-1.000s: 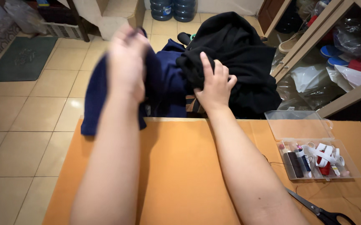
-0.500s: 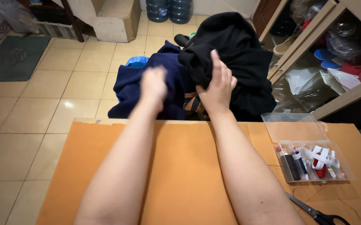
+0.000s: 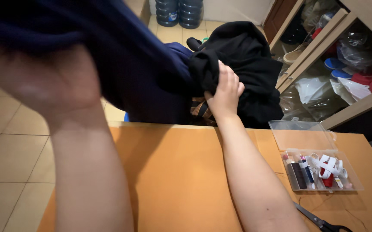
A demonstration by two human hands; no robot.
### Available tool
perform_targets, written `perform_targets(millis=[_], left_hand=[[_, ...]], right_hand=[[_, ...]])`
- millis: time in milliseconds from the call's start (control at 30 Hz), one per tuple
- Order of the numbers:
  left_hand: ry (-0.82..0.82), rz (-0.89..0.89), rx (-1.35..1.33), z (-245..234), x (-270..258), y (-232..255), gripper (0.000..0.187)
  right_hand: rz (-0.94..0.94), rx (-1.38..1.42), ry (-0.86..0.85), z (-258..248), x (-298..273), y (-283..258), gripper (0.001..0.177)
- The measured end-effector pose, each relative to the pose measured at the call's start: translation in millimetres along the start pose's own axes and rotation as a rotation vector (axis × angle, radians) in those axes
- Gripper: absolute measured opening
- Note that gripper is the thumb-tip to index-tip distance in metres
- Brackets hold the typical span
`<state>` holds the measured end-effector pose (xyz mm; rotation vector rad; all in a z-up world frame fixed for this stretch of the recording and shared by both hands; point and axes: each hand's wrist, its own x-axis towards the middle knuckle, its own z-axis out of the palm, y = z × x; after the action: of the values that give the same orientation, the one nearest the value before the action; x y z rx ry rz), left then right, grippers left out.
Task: The person removes a striped shirt from a hanger, cuts a thread with scissors, and sets the shirt aside. Then the person folds a black garment and a blue garment on the table, smoothing and aligning each piece before stacking them.
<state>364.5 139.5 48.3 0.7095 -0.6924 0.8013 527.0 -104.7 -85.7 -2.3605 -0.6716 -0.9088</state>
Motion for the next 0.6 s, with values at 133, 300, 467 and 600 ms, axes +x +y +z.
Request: perform_targets(millis=[133,300,467,600], left_hand=[[-0.022,-0.142,0.111,-7,7,28,0.021],[-0.344,-1.444,1.386,2,0,-34,0.055],[-0.331,-0.616,2.083,-32,-41,-103,0.099],[-0.518,-0.996,1.823,-82,-75,-147,0.103]], right_hand=[[-0.066,-0.098,-0.097,5,-1,-14,0.107],[0.000,-0.015,-0.109,5,-2,-15,0.105],[0.014,0.059,-0.029,7,-4,-10,0.100],[0.002,0.030,-0.033,9,-5,-10,0.101]])
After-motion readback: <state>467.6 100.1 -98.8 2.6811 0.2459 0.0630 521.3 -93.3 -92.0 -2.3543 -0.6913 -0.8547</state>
